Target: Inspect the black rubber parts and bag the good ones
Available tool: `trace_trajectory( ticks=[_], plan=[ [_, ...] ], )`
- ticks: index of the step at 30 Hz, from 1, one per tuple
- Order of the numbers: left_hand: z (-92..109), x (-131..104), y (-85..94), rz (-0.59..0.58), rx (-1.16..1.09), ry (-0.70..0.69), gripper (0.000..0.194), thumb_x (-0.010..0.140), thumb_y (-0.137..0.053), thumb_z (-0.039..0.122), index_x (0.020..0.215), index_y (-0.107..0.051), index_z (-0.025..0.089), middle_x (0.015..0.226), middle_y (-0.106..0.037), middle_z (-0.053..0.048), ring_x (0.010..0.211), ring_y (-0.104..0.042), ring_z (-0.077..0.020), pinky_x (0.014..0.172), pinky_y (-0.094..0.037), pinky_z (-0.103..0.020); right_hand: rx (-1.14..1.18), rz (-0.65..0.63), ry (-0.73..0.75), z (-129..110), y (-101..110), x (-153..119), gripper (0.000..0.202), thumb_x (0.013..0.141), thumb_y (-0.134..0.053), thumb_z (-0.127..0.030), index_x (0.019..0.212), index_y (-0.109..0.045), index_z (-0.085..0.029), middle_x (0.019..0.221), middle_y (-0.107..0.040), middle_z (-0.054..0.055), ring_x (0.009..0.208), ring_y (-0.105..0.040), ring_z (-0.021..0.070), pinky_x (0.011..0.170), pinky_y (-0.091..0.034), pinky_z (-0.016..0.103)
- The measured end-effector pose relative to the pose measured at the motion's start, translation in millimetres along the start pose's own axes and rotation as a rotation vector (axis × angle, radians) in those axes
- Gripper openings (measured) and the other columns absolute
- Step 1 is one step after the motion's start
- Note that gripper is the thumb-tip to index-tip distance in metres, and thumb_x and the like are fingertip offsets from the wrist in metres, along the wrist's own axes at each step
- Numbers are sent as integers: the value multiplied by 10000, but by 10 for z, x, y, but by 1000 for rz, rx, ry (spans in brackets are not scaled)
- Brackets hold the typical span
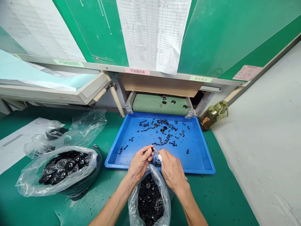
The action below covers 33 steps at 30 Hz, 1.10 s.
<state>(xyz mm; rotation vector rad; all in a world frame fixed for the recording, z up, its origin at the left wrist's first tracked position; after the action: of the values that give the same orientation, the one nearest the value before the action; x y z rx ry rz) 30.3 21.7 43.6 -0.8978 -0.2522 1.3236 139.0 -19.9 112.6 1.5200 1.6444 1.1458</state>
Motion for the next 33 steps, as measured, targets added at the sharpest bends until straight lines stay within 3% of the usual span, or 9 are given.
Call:
trace_trajectory(
  ticks=[2, 10, 15, 21, 26, 30, 33],
  plan=[
    [9, -1, 10, 19, 9, -14, 307, 610, -808, 253, 864, -719, 105, 665, -623, -36, 563, -495, -55, 508, -379, -157, -25, 12, 12, -22, -6, 8, 251, 891, -311, -117, 934, -537, -215, 777, -604, 20, 642, -528, 150, 574, -339, 234],
    [8, 4, 74, 22, 58, -33, 267, 640, -781, 241, 876, -726, 129, 730, -654, -41, 591, -507, -67, 580, -419, -186, -144, 79, 100, -66, 29, 17, 374, 888, -365, -105, 1183, -556, -234, 807, -584, 41, 697, -539, 161, 595, -372, 248],
    [39, -11, 54, 30, 141, -75, 290, 632, -784, 240, 899, -724, 145, 702, -661, -25, 579, -499, -73, 594, -409, -204, -164, 146, 78, -99, 94, 24, 340, 910, -369, -159, 1160, -582, -248, 803, -563, 67, 755, -514, 201, 585, -376, 275],
    [107, -39, 14, 57, 233, -199, 226, 665, -753, 262, 868, -715, 170, 794, -670, -20, 567, -484, -72, 599, -402, -222, -126, 225, -14, -153, 3, -2, 328, 907, -339, -151, 1076, -612, -215, 778, -564, 70, 744, -513, 202, 625, -374, 282],
    [162, -7, 21, 19, 294, -260, 214, 712, -714, 284, 890, -702, 167, 810, -662, -27, 582, -477, -85, 621, -397, -238, 208, 188, -76, -96, -92, 67, 332, 865, -319, -125, 977, -623, -199, 787, -601, 38, 683, -531, 155, 624, -374, 247],
    [145, 88, 101, 31, 364, -233, 280, 706, -716, 325, 921, -700, 147, 690, -617, -9, 579, -465, -97, 608, -377, -236, 495, 66, -208, 123, -261, 203, 258, 835, -362, -177, 827, -620, -188, 581, -539, -24, 507, -452, 113, 486, -315, 208],
    [65, 158, 167, 30, 342, -140, 370, 700, -719, 352, 991, -685, 127, 716, -598, -17, 564, -433, -86, 553, -340, -223, 453, 35, -273, 343, -383, 291, 237, 816, -372, -181, 774, -604, -188, 549, -522, -29, 492, -435, 112, 475, -287, 206]
  ],
)
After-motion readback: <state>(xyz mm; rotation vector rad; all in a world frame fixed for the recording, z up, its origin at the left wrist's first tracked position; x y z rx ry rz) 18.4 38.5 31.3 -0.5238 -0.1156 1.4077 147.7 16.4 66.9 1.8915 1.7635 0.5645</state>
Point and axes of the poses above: each hand's wrist, its own x-axis towards the middle knuckle, its own y-axis out of the back of the hand, z = x × y, the point moved 7 cm from there along x, towards the middle knuckle
